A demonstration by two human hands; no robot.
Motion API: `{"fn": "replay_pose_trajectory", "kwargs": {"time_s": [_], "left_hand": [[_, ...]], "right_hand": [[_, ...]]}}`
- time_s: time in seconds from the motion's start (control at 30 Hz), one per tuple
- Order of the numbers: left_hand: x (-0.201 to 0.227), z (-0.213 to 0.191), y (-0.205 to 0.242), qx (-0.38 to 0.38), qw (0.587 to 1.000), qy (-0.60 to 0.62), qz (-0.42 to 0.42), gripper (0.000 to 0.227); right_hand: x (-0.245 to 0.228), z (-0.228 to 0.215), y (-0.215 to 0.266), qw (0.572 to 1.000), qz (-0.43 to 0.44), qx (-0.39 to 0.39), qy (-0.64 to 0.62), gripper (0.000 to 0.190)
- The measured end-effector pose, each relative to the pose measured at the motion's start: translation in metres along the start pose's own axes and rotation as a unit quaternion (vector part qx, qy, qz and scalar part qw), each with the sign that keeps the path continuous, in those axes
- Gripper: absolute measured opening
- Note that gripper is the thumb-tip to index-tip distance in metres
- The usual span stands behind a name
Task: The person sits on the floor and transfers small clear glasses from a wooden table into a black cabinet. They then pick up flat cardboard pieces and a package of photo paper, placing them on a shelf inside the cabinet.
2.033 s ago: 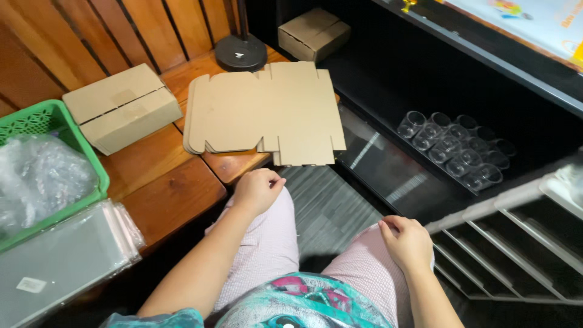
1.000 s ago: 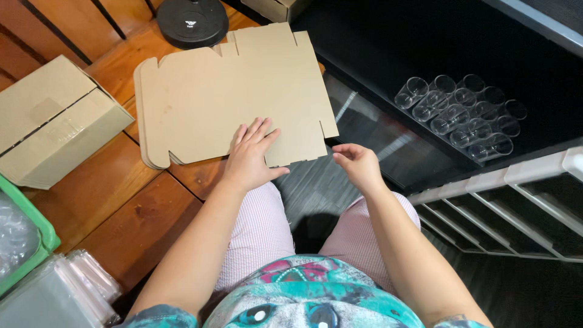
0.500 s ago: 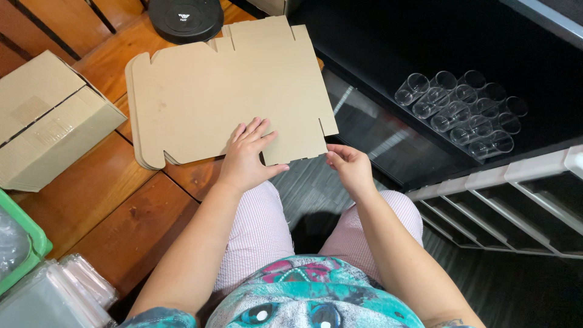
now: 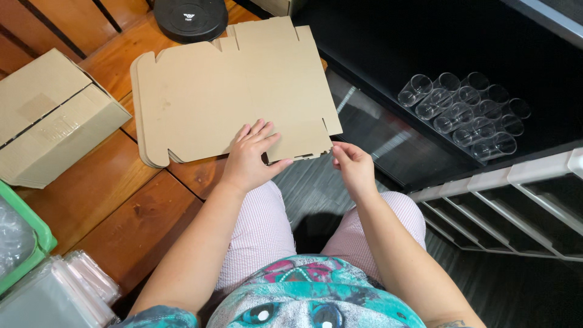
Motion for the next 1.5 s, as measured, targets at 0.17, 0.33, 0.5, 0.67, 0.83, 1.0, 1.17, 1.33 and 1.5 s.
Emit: {"fn": "replay_pose_trajectory", "kwargs": {"time_s": [0.17,0.33,0.5,0.67,0.83,1.0,1.17,1.33,1.5], "left_hand": [[-0.003,0.004,0.002,0.014,1.0,-0.001,0.007,0.066],[0.003,0.001,0.004,0.019,0.999,-0.023,0.019,0.067],[0.021,-0.008,0.022,0.081,0.995,0.063,-0.003,0.034],[0.038,-0.025,0.056,0.144,0.942,0.212,-0.216,0.008],[0.037,-0.042,0.061,0.125,0.737,0.475,-0.465,0.034],[0.032,-0.064,0.054,0.216,0.604,0.605,-0.472,0.037],[-0.013,-0.066,0.074,0.313,0.602,0.59,-0.438,0.029],[-0.017,-0.087,0.068,0.377,0.65,0.523,-0.402,0.049],[0.032,-0.107,0.037,0.434,0.675,0.499,-0.328,0.053]], "right_hand": [[-0.012,0.008,0.002,0.997,0.036,-0.01,-0.066,0.026],[-0.037,0.023,0.009,0.987,0.076,-0.067,-0.126,0.028],[-0.057,0.041,0.014,0.959,0.148,-0.097,-0.223,0.045],[-0.077,0.051,0.023,0.942,0.168,-0.093,-0.276,0.049],[-0.075,0.047,0.025,0.927,0.18,-0.087,-0.317,0.046],[-0.07,0.038,0.027,0.923,0.185,-0.077,-0.329,0.044],[-0.073,0.032,0.034,0.936,0.171,-0.081,-0.298,0.042],[-0.055,0.031,0.033,0.95,0.161,-0.09,-0.252,0.036],[-0.049,0.035,0.038,0.959,0.144,-0.086,-0.228,0.034]]}}
Point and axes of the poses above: each hand's wrist, its own y-axis away from the middle knuckle, its own z-axis out of the palm, x = y × z, the point moved 2 cm from there along -y, towards the middle knuckle, and after that the axes turned 4 degrees about y, right-handed, at the moved point
